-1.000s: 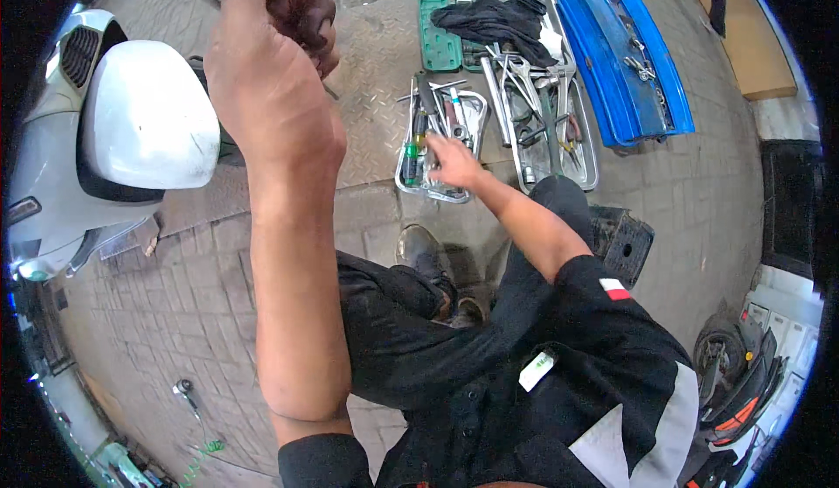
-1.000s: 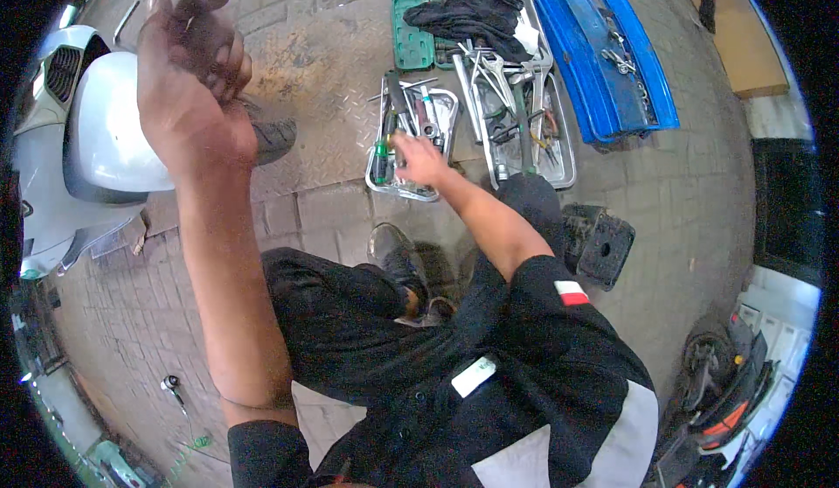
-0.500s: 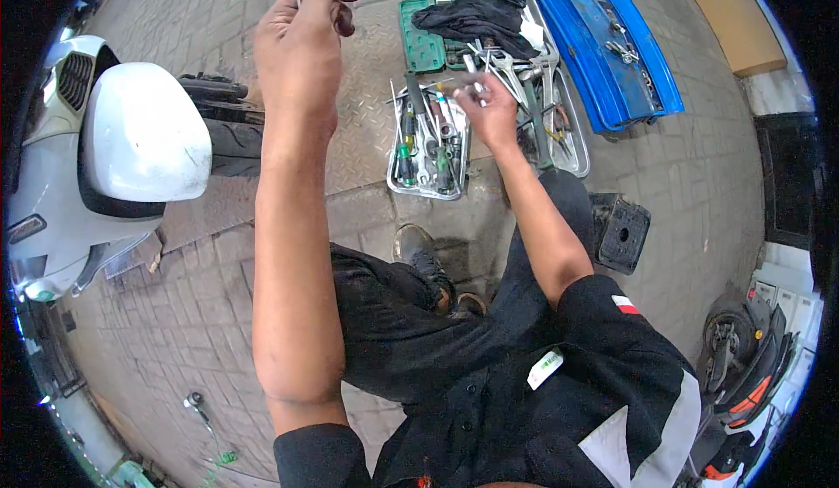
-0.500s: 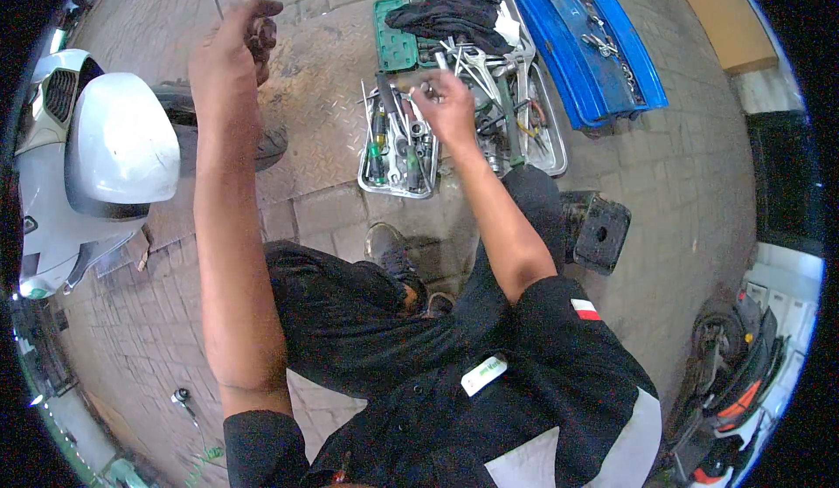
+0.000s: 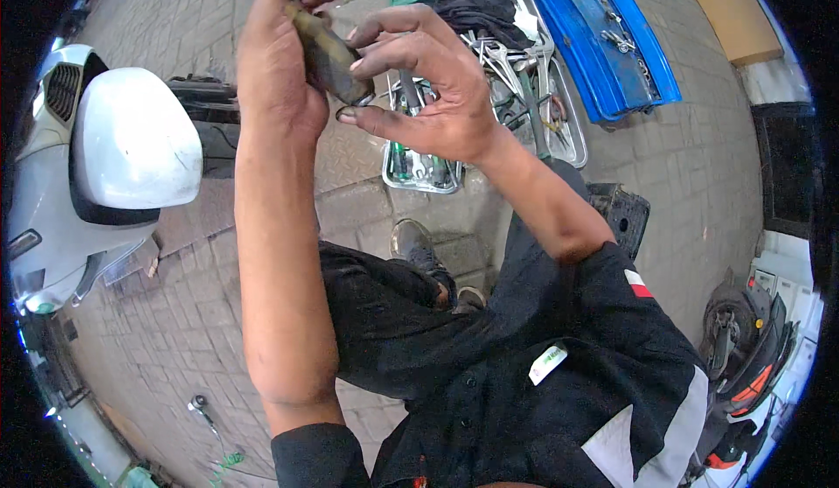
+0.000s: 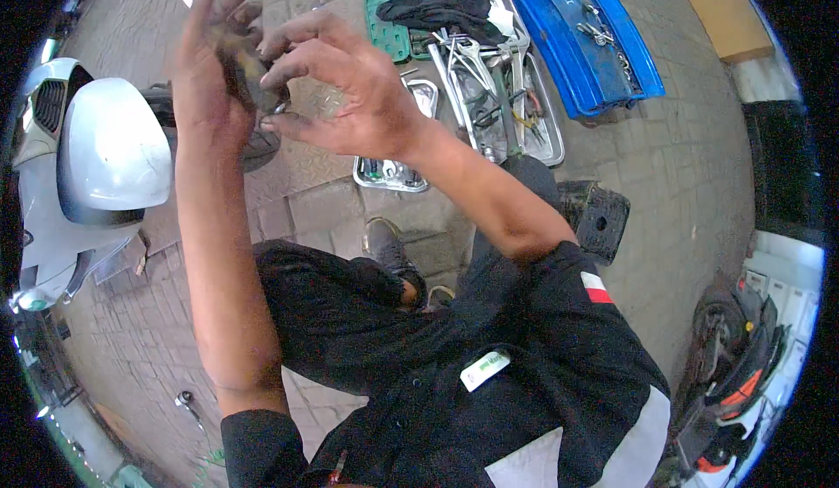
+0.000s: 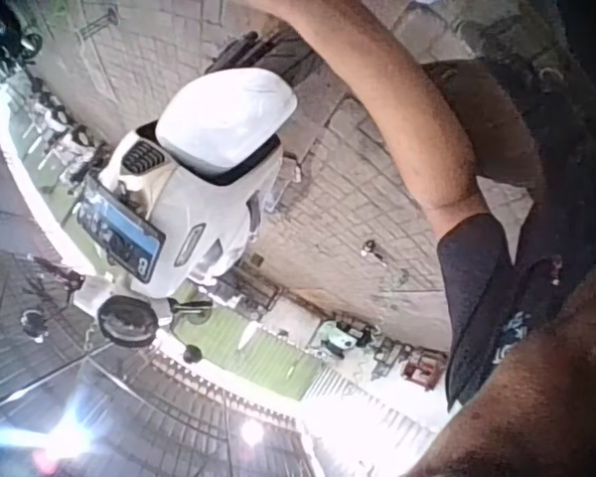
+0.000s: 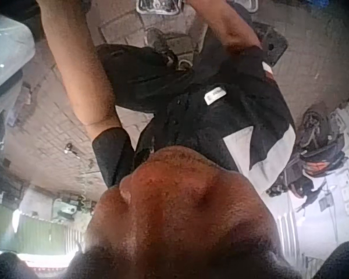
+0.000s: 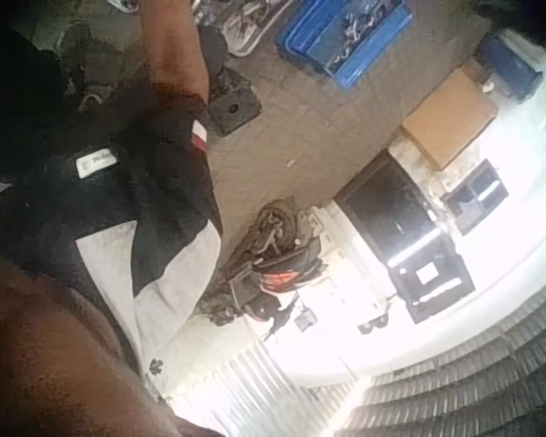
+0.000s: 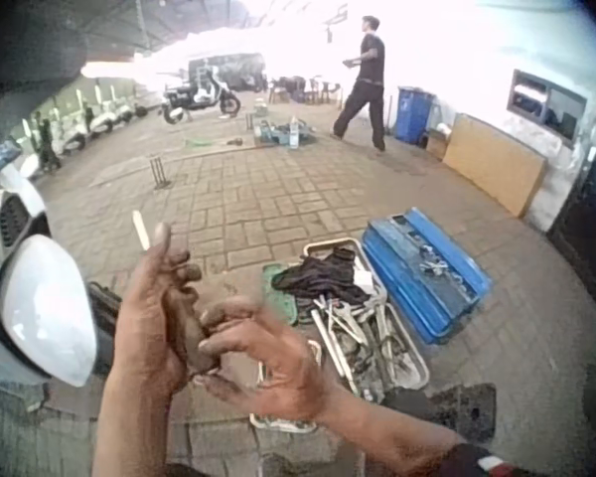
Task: The person hands a document through a window to another person, then squats down in a workshop and uses a screwdriver to remove parts from a scooter's brake assembly and wheel area.
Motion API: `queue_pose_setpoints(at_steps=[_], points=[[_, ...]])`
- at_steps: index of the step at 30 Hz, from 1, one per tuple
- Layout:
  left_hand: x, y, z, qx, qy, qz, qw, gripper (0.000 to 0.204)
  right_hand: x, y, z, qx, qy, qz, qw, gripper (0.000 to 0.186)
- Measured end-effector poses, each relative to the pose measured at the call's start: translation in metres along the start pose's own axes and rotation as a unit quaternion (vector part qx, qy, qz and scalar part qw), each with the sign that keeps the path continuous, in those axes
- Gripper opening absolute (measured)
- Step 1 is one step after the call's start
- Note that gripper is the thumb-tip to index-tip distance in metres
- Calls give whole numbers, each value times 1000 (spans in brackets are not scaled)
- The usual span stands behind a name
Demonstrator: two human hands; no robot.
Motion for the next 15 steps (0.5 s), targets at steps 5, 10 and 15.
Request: queue_pose_setpoints(at_steps=[5,10,15], points=[[-15,3,-7,5,-61,-64,996,32,-2,-38,-29,166,-102,269,943,25],[-17,-13,-5,54,-64,-78,993,33,-35,-148,-219,517,-339,134,774,30],[-8,-14,-11,87,-77,-41,992,35,77,-128,-349,523,191,-4,831,30]])
Point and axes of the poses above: each hand's wrist, its own z-axis towards the middle knuckle, its own x-axis out of the palm, y = z × x, the point moved 7 cm from there along z, towards the middle knuckle, and after that the axes turned 13 degrees about -x, right-handed, at the moved point
